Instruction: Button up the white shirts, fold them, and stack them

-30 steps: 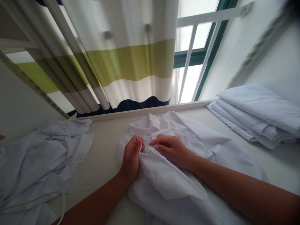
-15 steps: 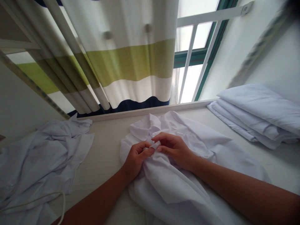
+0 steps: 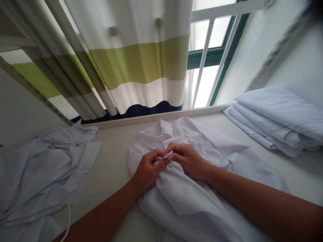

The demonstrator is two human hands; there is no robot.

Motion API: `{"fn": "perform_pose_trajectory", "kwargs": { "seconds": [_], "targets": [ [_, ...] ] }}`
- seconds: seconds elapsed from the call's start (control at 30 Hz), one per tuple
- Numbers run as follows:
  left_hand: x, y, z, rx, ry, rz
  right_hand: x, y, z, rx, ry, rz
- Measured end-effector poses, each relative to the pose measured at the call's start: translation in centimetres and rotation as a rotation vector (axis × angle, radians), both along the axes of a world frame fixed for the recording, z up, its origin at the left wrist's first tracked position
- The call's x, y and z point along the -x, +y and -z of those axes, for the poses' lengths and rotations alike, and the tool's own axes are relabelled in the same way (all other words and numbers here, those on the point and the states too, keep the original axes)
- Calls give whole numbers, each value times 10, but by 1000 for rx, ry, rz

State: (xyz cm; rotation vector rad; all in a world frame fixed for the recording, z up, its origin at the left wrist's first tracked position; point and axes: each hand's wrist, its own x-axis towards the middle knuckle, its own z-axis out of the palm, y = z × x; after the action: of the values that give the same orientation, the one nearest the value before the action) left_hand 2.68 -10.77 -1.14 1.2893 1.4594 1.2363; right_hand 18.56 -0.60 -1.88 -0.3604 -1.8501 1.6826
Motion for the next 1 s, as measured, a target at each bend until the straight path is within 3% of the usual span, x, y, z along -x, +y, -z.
{"fn": "perform_pose_trajectory", "kwargs": {
  "seconds": [0.33, 0.43, 0.53, 0.6, 0.77, 1.0],
  "targets": [
    [-1, -1, -1, 8, 41, -60, 1, 3, -1, -39, -14, 2],
    [0, -3, 1, -42, -128, -65, 1, 2, 0, 2, 28, 30],
    [1, -3, 4, -106, -382, -52, 2, 1, 1, 193, 58, 48],
    [1, -2, 5, -104, -418, -88, 3, 0, 0, 269, 72, 39],
    [1, 1, 6, -89, -341, -201, 3, 0, -4, 229, 36, 0],
    [3, 7, 12, -131, -339, -252, 2, 2, 2, 135, -38, -39]
  ]
}}
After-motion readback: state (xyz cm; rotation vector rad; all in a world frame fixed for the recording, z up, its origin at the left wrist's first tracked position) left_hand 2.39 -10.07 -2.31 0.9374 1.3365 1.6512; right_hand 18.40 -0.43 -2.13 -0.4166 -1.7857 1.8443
